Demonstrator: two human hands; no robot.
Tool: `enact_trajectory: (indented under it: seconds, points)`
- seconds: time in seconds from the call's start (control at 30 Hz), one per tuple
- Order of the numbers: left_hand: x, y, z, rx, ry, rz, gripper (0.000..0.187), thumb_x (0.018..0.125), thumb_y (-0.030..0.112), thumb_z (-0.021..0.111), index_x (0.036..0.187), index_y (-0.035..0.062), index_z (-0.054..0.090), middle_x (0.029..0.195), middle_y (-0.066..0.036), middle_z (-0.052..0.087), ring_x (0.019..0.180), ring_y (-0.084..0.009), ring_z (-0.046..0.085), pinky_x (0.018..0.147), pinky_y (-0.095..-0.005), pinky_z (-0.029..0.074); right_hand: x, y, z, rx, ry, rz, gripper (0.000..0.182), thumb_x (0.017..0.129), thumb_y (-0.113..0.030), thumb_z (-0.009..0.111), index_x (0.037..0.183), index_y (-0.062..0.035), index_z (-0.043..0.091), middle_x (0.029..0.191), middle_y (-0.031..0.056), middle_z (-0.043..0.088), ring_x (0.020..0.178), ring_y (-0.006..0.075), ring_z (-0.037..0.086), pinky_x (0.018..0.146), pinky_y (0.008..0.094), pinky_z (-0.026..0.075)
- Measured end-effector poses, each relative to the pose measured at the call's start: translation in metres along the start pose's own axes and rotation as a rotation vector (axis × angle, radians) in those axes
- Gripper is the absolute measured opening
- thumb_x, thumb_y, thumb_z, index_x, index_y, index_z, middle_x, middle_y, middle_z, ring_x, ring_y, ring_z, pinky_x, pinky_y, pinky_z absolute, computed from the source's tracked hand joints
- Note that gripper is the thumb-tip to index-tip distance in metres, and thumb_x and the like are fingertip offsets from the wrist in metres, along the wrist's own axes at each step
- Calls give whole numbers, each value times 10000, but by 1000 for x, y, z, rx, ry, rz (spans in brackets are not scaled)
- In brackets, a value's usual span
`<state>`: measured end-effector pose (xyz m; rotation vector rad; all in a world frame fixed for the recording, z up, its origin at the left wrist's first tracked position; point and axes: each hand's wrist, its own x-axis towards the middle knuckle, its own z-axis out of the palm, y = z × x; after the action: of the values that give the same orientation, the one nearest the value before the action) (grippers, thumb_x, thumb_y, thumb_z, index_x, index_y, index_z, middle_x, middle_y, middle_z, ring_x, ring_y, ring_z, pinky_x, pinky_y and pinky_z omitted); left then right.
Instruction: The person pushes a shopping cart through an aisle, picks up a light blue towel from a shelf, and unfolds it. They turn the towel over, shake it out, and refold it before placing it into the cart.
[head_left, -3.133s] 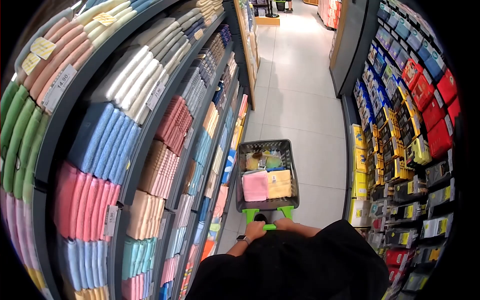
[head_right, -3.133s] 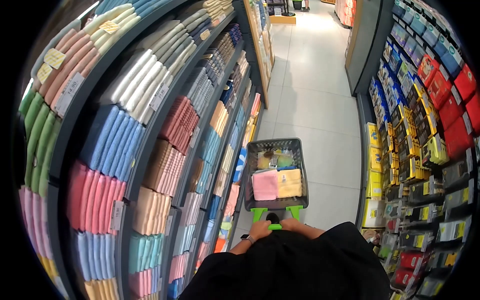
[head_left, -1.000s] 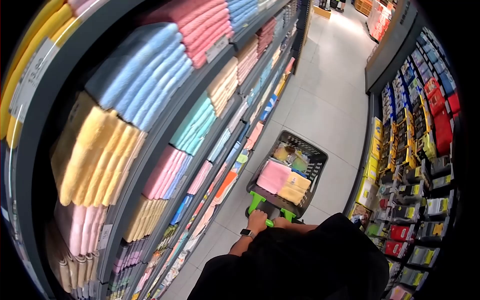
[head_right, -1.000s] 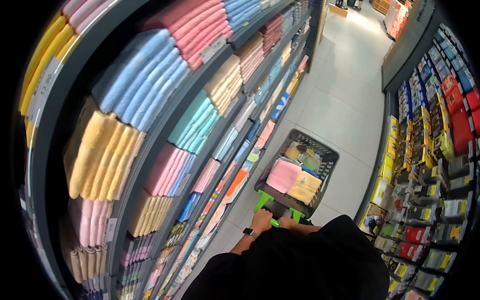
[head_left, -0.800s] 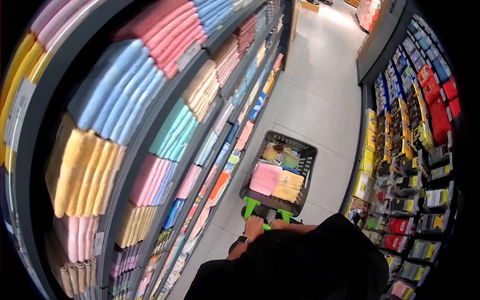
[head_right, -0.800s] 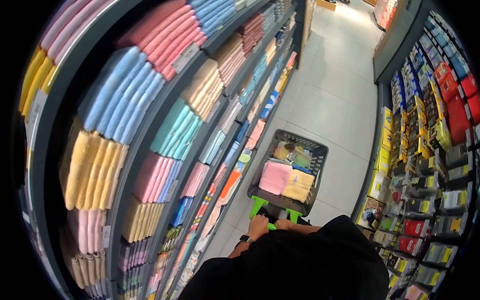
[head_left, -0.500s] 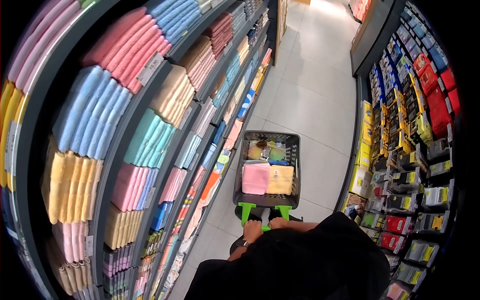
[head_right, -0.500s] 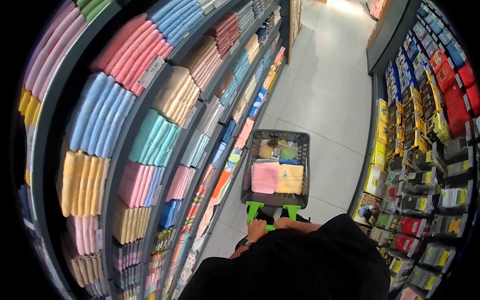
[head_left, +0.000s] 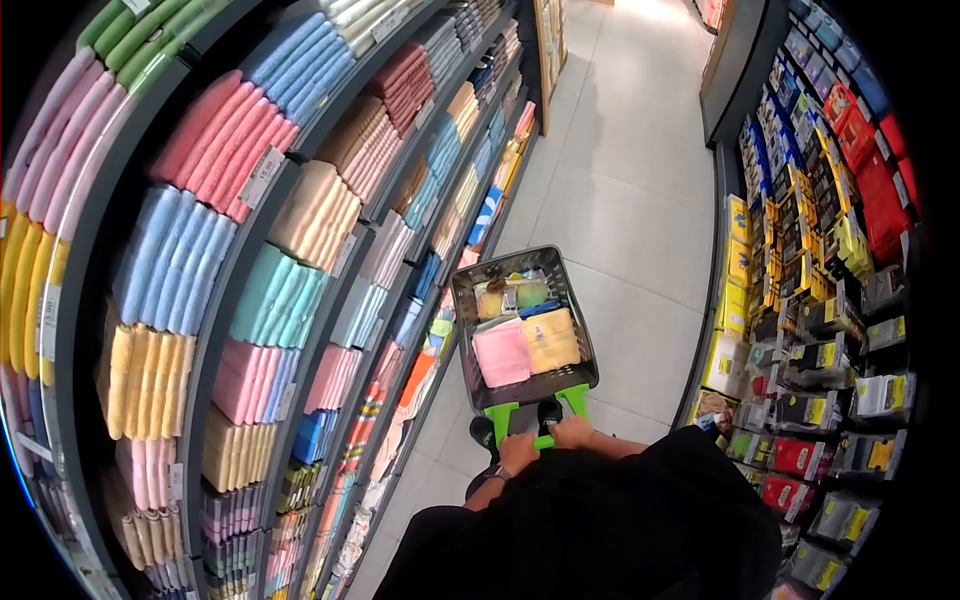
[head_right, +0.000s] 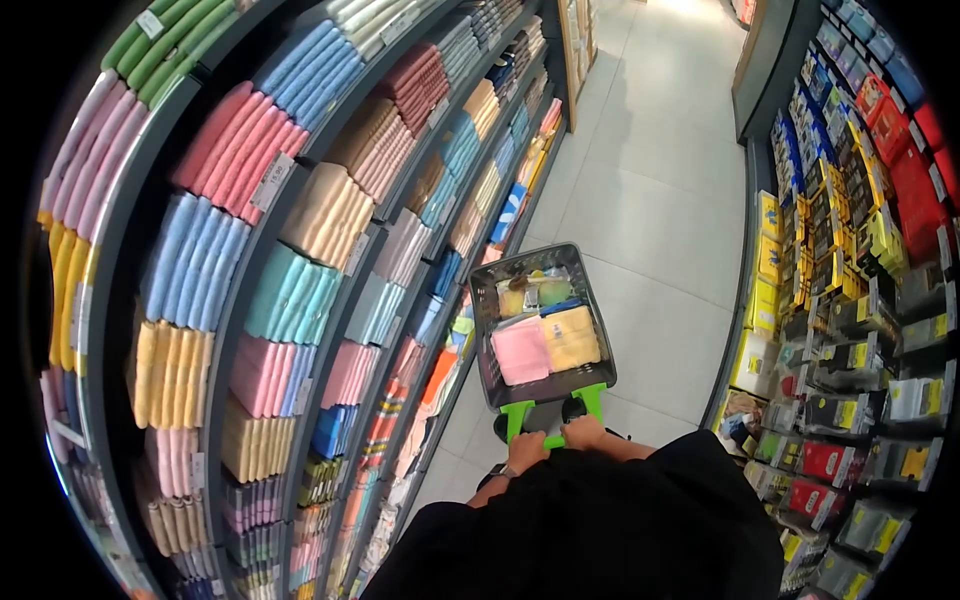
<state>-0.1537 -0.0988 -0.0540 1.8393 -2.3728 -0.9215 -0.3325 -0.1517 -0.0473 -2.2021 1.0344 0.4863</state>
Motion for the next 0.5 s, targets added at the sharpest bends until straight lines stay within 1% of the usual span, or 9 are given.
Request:
enact_trajectory:
  seconds: [0.07, 0.13, 0.17, 0.2, 0.23, 0.3, 0.33, 0.43, 0.5]
  points:
    - [7, -2, 1, 33, 69, -9, 124, 677, 187, 626, 716, 70, 622, 713, -129, 641, 713, -324, 625, 629, -462, 455, 3, 3, -4, 2, 50, -10, 299, 759, -344, 570, 853, -81, 677, 791, 159, 675, 747, 326, 668, 660, 447, 525]
    - [11, -2, -14, 52, 91, -36, 117, 679, 183, 620, 710, 70, 622, 704, -131, 641, 703, -322, 628, 626, -460, 461, 6, 0, -15, 24, 116, -3, 323, 722, -368, 613, 820, -64, 659, 764, 171, 667, 727, 336, 661, 659, 452, 524]
    - [14, -3, -22, 66, 107, -58, 111, 681, 178, 614, 704, 70, 622, 695, -133, 640, 693, -320, 630, 624, -457, 466, 8, -1, -20, 23, 117, -14, 323, 722, -368, 613, 820, -64, 659, 764, 171, 667, 727, 336, 661, 659, 452, 524]
    - [17, -5, -28, 70, 155, -23, 107, 679, 177, 610, 693, 71, 622, 684, -138, 640, 672, -320, 634, 611, -454, 475, 11, -3, -24, 38, 153, -19, 335, 704, -375, 629, 817, -62, 655, 747, 174, 662, 719, 343, 658, 654, 452, 523]
    - [20, -7, -34, 77, 158, -28, 107, 679, 177, 610, 693, 71, 622, 684, -138, 640, 672, -320, 634, 611, -454, 475, 13, -4, -29, 54, 189, -22, 348, 685, -382, 645, 815, -59, 652, 731, 178, 657, 710, 349, 654, 650, 452, 522]
    - [25, -16, -41, 47, 169, -39, 115, 674, 162, 595, 707, 58, 631, 664, -171, 627, 650, -361, 618, 613, -481, 477, 21, -6, -38, 48, 230, -49, 343, 677, -378, 648, 812, -62, 655, 723, 180, 655, 699, 353, 651, 646, 451, 521]
    - [29, -21, -44, 50, 154, -38, 120, 673, 164, 592, 718, 63, 641, 672, -174, 630, 668, -364, 622, 614, -480, 479, 23, -7, -42, 44, 266, -70, 338, 668, -373, 651, 808, -66, 658, 715, 182, 654, 688, 357, 648, 642, 450, 521]
    - [41, -33, -60, 71, 158, -50, 87, 659, 157, 603, 681, 75, 621, 680, -158, 634, 670, -338, 628, 617, -474, 474, 38, -8, -53, 51, 316, -86, 317, 670, -370, 641, 777, -73, 663, 713, 181, 653, 682, 353, 647, 644, 457, 517]
    - [51, -39, -72, 73, 186, -38, 86, 654, 150, 598, 681, 73, 623, 686, -166, 633, 673, -344, 625, 622, -476, 474, 49, -7, -61, 57, 341, -90, 320, 670, -368, 645, 790, -71, 662, 694, 180, 643, 665, 358, 639, 632, 466, 510]
